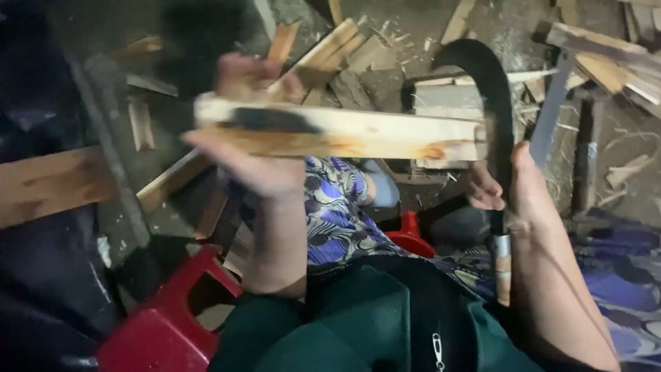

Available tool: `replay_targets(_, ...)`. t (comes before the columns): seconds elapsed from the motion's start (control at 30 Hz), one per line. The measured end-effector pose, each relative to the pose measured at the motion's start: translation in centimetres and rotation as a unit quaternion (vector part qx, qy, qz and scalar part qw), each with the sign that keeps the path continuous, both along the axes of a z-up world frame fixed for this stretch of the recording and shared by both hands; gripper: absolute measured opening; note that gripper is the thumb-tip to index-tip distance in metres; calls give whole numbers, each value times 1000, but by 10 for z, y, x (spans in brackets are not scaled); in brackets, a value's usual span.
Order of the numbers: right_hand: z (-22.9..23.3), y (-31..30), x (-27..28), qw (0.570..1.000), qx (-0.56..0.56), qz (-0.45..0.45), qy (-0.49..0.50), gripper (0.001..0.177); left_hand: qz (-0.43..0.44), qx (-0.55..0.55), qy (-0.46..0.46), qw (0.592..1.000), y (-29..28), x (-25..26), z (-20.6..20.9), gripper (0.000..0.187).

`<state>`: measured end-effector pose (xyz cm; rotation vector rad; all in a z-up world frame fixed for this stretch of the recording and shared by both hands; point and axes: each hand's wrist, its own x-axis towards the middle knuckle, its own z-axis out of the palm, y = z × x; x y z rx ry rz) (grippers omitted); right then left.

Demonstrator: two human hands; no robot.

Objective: Shaping a piece of wood by shaving it with a curved blade in a workshop environment.

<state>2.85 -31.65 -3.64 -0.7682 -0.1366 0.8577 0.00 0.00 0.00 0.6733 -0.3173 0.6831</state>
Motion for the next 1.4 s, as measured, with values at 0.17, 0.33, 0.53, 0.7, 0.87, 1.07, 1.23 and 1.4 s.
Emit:
replay_targets(0.17,-7,-14,4,994,-107,0,-36,64,-123,141,106,977,-51,-4,-32,72)
replay_targets(0.33,-17,-11,-5,962,-251,-54,-89,65,-200,151,215,944,-93,-16,-61,51)
replay_targets(0.53,-28,11,-28,907,-365,-185,-100,55,-163,114,380,903,-105,-20,-81,65)
replay_targets(0.7,-33,24,-35,914,-356,-177,-75,105,-156,111,413,891,-88,-21,-92,64)
replay_targets(0.87,-62,29,-39,923,-342,-168,-54,124,-172,97,436,878,-85,-30,-76,65)
replay_targets(1.07,-81,7,-27,890,-378,-202,-157,59,-128,138,367,911,-79,-43,-82,52)
replay_targets(1.23,-28,5,-19,911,-332,-175,-168,44,-102,169,347,917,-68,-42,-64,55)
replay_targets(1.4,-48,-20,-19,917,-297,-133,-230,51,-102,216,324,915,-49,-36,-52,49)
